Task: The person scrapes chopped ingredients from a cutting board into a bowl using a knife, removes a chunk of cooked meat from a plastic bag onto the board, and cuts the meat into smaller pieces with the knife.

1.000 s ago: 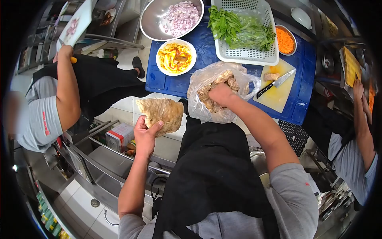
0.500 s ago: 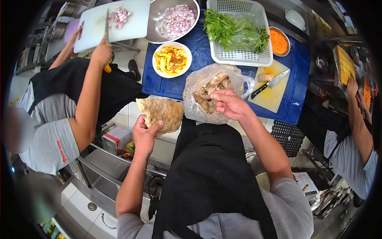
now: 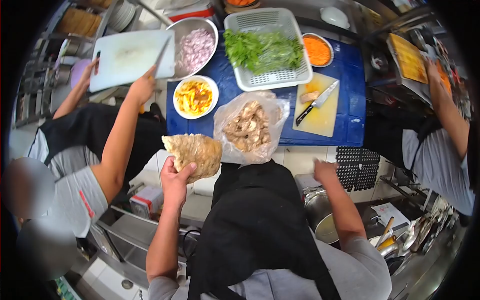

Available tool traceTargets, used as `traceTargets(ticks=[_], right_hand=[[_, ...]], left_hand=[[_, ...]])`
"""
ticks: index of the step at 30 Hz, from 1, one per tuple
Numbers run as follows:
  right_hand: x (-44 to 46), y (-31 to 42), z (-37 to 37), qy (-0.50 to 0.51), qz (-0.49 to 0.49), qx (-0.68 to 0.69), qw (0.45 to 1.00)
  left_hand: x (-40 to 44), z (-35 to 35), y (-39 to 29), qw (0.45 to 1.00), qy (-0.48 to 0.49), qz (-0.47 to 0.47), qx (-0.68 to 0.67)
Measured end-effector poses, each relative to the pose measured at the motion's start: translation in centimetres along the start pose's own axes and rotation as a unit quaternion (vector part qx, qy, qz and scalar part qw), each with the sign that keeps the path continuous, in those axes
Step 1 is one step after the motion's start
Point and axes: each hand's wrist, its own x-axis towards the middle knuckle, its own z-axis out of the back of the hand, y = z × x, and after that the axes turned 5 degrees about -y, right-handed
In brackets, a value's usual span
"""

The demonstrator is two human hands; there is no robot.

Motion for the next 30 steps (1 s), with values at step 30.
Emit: traceTargets(ticks=[30], right_hand=[[20.6,0.5,2.2,-0.107,-0.255,0.564,0.778]], left_hand=[[2.9,-32.3,0.6,0.954,0.259,0.152,0.018]])
